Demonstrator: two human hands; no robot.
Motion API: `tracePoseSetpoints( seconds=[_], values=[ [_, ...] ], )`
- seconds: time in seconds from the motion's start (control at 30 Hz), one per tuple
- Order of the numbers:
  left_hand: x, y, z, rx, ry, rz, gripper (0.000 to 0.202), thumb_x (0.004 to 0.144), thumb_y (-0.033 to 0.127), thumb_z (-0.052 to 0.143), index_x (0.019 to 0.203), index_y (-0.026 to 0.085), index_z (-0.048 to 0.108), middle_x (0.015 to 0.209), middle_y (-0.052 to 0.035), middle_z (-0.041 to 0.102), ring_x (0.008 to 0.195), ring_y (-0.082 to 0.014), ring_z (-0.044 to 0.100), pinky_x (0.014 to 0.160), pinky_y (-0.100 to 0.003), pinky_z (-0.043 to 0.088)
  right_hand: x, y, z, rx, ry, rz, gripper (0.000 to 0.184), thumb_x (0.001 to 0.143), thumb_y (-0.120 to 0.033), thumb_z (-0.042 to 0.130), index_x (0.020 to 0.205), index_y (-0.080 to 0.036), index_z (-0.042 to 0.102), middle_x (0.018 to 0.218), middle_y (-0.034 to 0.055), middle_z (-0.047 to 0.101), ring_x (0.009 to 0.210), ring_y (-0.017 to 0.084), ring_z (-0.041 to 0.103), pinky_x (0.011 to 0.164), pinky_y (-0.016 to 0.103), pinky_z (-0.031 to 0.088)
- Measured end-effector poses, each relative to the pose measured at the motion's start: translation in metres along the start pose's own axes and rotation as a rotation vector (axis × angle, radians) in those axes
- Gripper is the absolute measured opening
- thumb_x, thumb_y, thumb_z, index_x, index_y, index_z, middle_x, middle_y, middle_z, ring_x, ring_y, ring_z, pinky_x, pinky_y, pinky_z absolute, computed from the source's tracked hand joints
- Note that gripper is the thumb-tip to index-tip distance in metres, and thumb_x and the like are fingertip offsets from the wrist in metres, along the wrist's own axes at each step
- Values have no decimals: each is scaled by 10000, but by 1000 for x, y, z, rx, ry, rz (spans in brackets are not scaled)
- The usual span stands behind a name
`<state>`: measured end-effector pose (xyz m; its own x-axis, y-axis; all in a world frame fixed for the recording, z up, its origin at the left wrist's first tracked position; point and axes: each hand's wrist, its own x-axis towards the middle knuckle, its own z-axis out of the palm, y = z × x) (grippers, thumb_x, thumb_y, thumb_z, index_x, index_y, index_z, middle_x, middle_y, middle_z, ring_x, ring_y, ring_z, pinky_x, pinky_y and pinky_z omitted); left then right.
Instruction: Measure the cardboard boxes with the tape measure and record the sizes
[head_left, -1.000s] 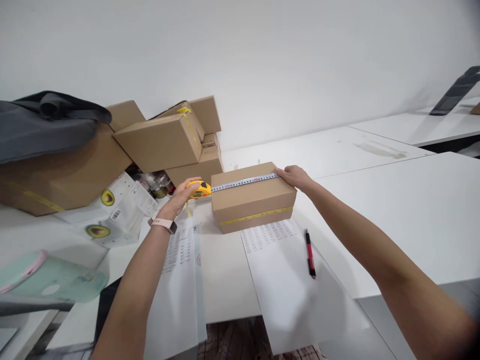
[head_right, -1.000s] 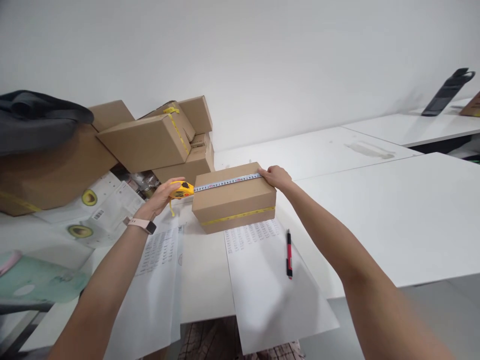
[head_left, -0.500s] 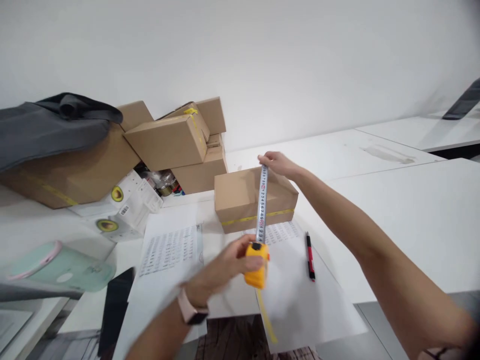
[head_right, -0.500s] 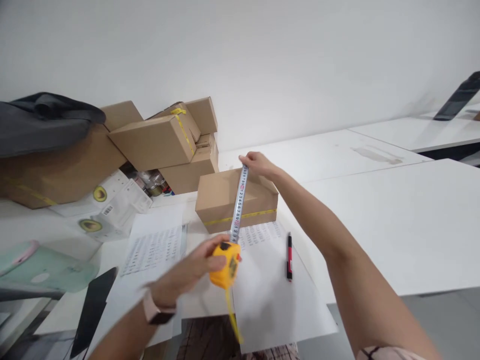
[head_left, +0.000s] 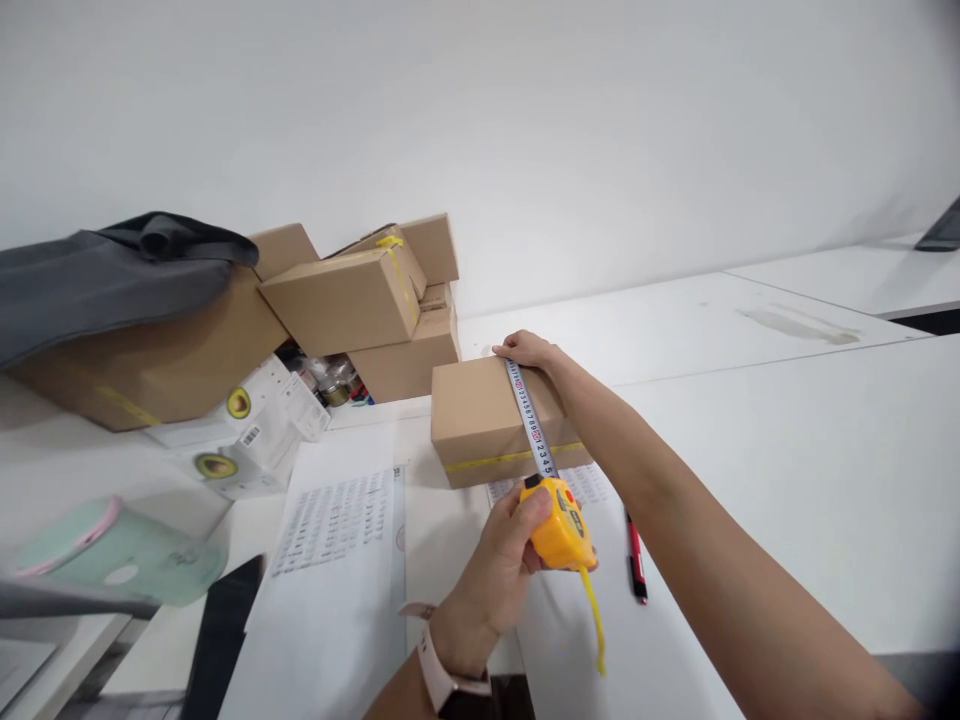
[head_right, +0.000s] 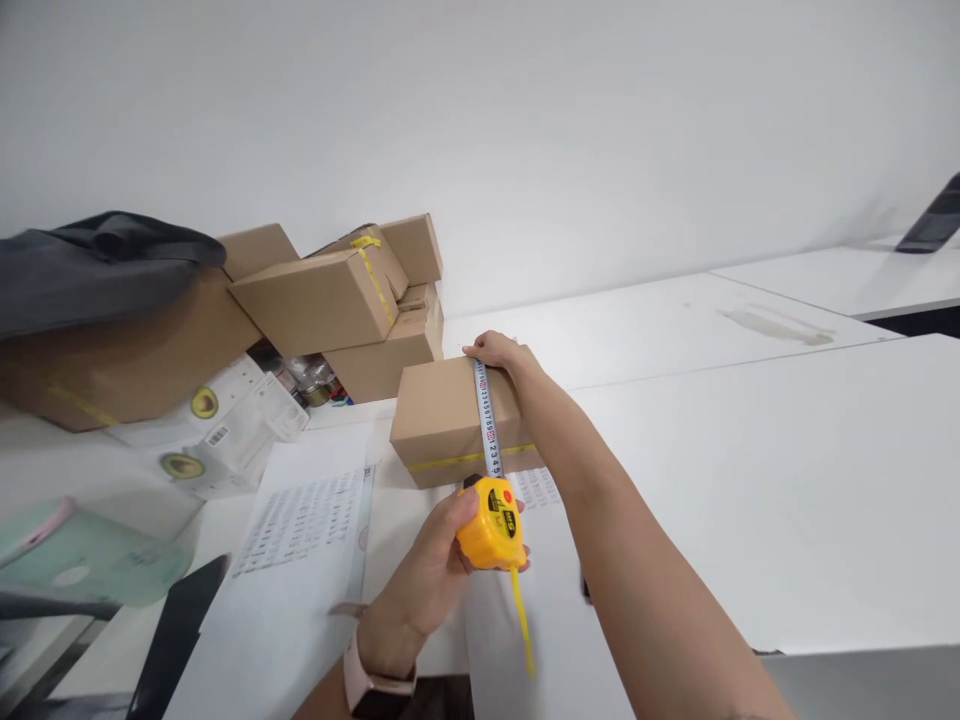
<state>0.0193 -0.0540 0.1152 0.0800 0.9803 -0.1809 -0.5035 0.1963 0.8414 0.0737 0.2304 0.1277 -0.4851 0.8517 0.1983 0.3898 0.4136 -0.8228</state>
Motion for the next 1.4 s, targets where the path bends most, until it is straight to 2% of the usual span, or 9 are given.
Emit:
tracePoseSetpoints(
  seconds=[0.27,0.43,0.57,0.67,0.77,0.93,1.07,1.23,1.4],
  values=[
    [-7,-2,3,79,66,37,528,776,597,775,1050,164,643,962,-76,682,850,-225,692,762,-362,601,-9,-28,-17,64,-37,99,459,901,-697,545,981,-257,646,898,61,719,847,241,596,790,384,470],
    [-29,2,-44,368,367,270,660,713,456,865,1262,225,582,1051,-60,693,851,-183,668,729,-282,573,-6,5,-66,76,193,90,615,957,-735,381,1007,-191,664,1004,150,725,936,264,642,843,387,496],
    [-22,1,-87,510,595,411,653,692,438,857,1243,228,575,1113,-75,678,867,-189,664,715,-287,566,-61,47,-84,-107,151,169,696,969,-739,327,1165,-162,661,852,118,706,803,236,644,816,394,517],
    [-8,7,-103,471,549,423,564,701,449,831,1155,201,606,1031,-46,679,861,-181,656,733,-283,550,-110,57,-75,5,2,120,780,963,-737,354,1480,-166,473,918,99,706,804,218,659,771,360,554],
    [1,26,-107,461,432,428,533,685,427,844,1111,195,627,963,-16,671,850,-170,643,740,-269,532,-132,45,-69,39,-11,20,775,918,-715,496,1506,-211,473,976,85,702,824,214,651,710,333,552],
    [10,73,-96,425,325,471,542,695,488,835,1107,207,625,968,-22,665,819,-173,649,702,-266,530,-107,8,-84,-142,188,-4,532,908,-671,556,1093,-203,729,839,61,681,755,195,598,646,314,456],
    [23,94,-83,416,299,462,557,697,515,828,1104,187,635,995,-49,664,801,-178,650,645,-262,540,-65,-12,-81,-503,371,5,477,983,-567,480,827,-190,727,989,124,688,930,268,592,758,383,427],
    [22,72,-61,432,286,502,511,695,447,862,1077,203,626,956,-22,664,737,-131,616,642,-239,542,-28,-22,-46,-735,369,-171,424,1048,-307,321,965,-165,711,1116,169,704,1057,319,574,911,438,382],
    [13,11,-40,355,61,246,475,760,441,828,1120,213,619,948,-20,663,772,-131,622,674,-233,529,-21,-21,-23,-704,362,-299,429,1059,-255,248,1212,-170,640,1107,138,739,1027,304,612,958,426,333]
  ],
)
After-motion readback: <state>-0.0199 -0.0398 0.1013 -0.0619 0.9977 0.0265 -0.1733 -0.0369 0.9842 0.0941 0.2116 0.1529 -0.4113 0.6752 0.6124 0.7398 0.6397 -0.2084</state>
